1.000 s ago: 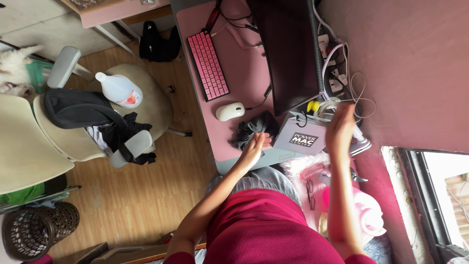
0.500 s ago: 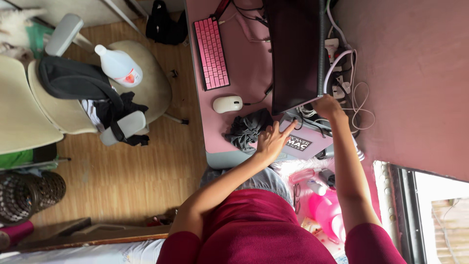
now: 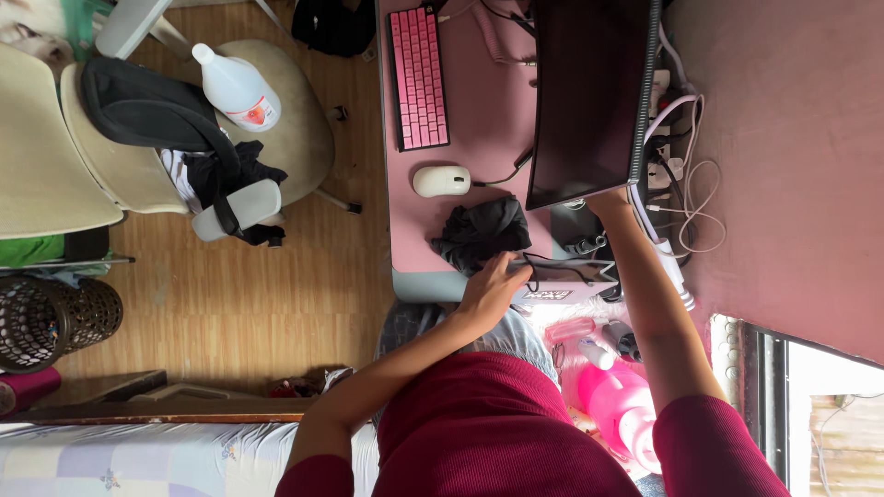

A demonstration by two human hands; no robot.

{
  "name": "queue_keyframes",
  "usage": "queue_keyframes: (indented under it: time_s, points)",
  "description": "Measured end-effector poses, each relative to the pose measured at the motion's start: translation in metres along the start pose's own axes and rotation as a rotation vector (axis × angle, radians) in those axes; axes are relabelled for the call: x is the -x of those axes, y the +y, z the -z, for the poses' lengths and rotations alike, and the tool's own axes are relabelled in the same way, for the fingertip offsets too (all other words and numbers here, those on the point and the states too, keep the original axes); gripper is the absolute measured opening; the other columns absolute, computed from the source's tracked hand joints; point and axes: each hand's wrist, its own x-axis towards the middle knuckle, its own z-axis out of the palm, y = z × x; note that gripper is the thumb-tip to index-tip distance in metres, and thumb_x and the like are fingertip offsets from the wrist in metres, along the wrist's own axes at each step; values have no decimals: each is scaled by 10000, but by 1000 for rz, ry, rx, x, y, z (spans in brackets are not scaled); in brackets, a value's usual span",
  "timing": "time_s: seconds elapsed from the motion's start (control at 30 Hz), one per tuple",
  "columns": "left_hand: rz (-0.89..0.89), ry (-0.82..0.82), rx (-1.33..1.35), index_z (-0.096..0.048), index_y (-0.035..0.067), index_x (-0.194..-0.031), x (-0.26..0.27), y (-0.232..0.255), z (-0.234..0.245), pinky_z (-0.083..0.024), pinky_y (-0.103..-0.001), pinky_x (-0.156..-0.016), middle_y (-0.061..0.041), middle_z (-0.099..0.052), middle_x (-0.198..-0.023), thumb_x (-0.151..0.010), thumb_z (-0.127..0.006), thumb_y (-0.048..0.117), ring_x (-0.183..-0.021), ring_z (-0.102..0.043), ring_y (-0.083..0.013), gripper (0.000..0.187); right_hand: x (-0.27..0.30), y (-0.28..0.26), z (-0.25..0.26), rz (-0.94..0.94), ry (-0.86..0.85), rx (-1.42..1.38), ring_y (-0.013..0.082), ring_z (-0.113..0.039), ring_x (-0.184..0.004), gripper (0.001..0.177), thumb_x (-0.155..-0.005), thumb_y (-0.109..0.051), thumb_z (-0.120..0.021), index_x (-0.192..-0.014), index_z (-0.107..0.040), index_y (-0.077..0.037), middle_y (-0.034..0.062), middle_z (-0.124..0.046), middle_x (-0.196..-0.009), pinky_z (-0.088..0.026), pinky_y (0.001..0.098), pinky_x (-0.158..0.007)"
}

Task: The person organizes cables behind a monitor, then wipes the desk surface, keyboard, and monitor screen with a cloth. They handle a computer mouse, keyboard, and monitor while cleaning.

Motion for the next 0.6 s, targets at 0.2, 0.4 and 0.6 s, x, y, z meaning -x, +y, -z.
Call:
queue_keyframes:
  time_s: [0.2, 0.4, 0.6]
  points:
    - [-97, -39, -5, -680, 112, -1166, 23, 3, 24, -550, -417, -871, -107, -588, -1249, -856, -608, -7, -1110, -626, -308, 339, -17, -5, -9, -29, -32, 253, 338, -635, -1155, 325, -992, -183, -673, -1279, -644, -33, 173, -667, -1246, -508, 431, -995]
    - [-177, -85, 33, -706, 106, -1087, 43, 7, 60, -540, -412, -885, -93, -621, -1223, -851, -616, 17, -1076, -642, -302, 268, 2, -54, 7, 23, 96, 426, 346, -680, -1057, 241, -970, -149, -669, -1173, -712, -26, 172, -717, -1140, -541, 425, -910]
    - [-95, -72, 33, -706, 80, -1045, 61, -9, 106, -540, -406, -852, -94, -650, -1163, -865, -611, 4, -1061, -658, -289, 217, 83, -108, 15, -380, -210, 201, 261, -789, -826, 217, -993, -213, -652, -1086, -725, -31, 144, -788, -892, -600, 359, -817]
